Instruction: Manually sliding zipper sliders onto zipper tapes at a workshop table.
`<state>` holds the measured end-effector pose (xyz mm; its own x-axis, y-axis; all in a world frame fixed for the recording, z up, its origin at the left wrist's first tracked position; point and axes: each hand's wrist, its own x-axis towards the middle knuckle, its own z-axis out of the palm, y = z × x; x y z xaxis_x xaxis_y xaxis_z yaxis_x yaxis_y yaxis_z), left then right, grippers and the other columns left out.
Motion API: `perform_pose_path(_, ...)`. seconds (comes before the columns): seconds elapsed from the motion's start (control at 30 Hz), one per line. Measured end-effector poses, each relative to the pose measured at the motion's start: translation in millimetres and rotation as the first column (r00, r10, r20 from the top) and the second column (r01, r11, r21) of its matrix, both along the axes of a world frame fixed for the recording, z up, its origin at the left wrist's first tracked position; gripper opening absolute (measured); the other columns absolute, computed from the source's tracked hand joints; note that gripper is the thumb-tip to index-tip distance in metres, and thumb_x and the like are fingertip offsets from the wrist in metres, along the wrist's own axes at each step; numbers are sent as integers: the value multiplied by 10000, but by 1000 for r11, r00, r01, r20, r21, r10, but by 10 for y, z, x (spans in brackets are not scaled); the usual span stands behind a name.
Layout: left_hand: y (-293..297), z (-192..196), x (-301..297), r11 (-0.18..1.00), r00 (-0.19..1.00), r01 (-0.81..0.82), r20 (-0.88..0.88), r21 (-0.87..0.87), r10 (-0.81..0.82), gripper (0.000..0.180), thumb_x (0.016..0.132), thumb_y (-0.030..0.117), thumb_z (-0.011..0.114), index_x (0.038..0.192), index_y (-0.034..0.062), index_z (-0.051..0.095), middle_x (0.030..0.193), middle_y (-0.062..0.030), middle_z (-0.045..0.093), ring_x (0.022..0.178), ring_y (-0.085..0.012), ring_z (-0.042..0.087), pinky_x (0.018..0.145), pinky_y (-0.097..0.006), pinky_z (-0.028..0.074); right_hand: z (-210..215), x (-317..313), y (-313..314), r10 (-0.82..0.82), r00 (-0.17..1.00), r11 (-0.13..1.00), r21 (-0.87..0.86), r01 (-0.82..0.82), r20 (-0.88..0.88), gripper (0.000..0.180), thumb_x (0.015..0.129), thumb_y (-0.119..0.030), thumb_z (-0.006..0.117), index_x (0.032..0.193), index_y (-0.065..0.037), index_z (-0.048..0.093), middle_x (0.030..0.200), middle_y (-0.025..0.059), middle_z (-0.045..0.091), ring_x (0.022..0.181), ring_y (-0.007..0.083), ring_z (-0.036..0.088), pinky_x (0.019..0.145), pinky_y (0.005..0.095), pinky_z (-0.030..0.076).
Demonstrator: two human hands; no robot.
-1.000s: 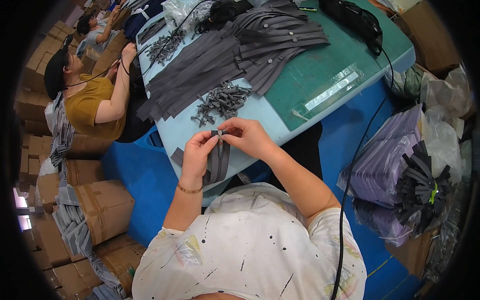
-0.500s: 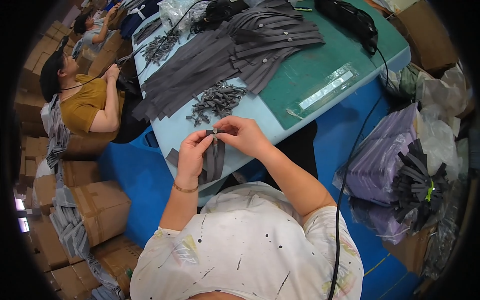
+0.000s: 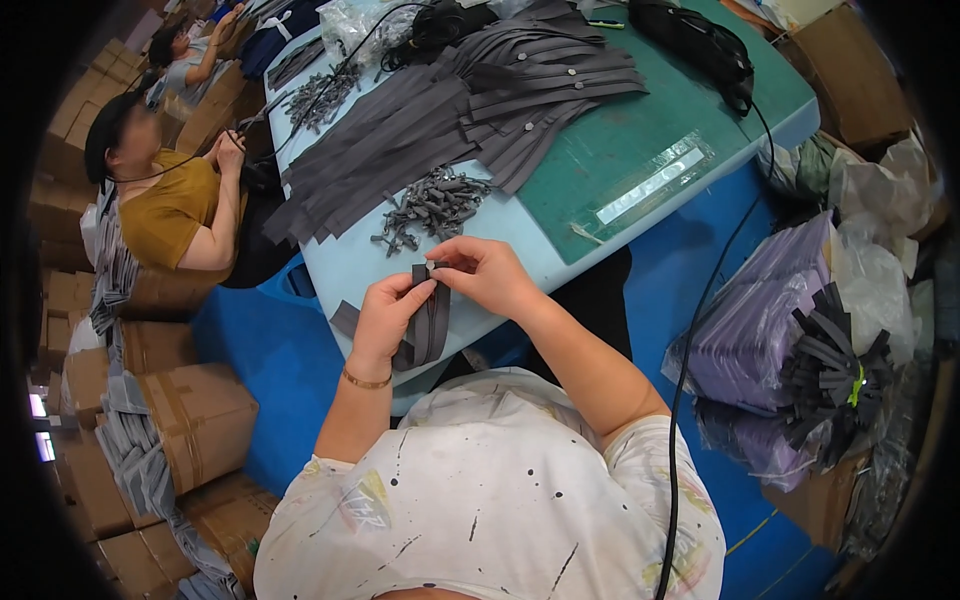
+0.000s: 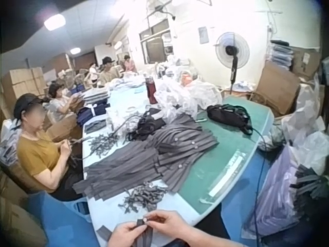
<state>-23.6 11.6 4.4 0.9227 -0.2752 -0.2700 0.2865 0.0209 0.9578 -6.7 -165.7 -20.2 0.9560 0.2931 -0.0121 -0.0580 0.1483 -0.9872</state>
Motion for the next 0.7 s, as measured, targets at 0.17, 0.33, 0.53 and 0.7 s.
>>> perform_pose_path(0.17,4,-31,0,1000,1000,-3,13,-7,3,144,869,111,597,903,-21,641,777,23,602,683,-29,495,599,-170,397,9,5,11,14,1000,1000,8,-14,-10,229,807,-15,645,1035,-6,619,923,26,631,832,71,590,748,210,488)
perform_pose_path(0.33,51,-68,32,998,998,50,48,44,-52,185,897,153,562,887,-17,635,788,27,597,707,-30,489,626,-177,397,35,-6,20,-10,1000,1000,3,10,-1,207,806,-23,641,1013,-21,642,883,26,648,799,70,595,730,211,489)
perform_pose_path(0.53,82,-93,50,997,997,72,11,-34,-72,195,907,157,543,878,-13,634,798,22,600,735,-34,496,659,-183,402,-1,-10,21,11,1000,1000,4,-11,-3,204,809,-24,640,1013,-19,643,883,33,653,790,74,602,732,214,491)
perform_pose_path(0.7,72,-67,44,996,996,85,21,-16,-84,179,901,144,547,892,-13,632,796,24,601,734,-38,502,660,-186,407,32,-15,11,8,1000,1000,3,-8,4,205,811,-23,637,1016,-20,644,883,32,653,798,73,601,733,215,491)
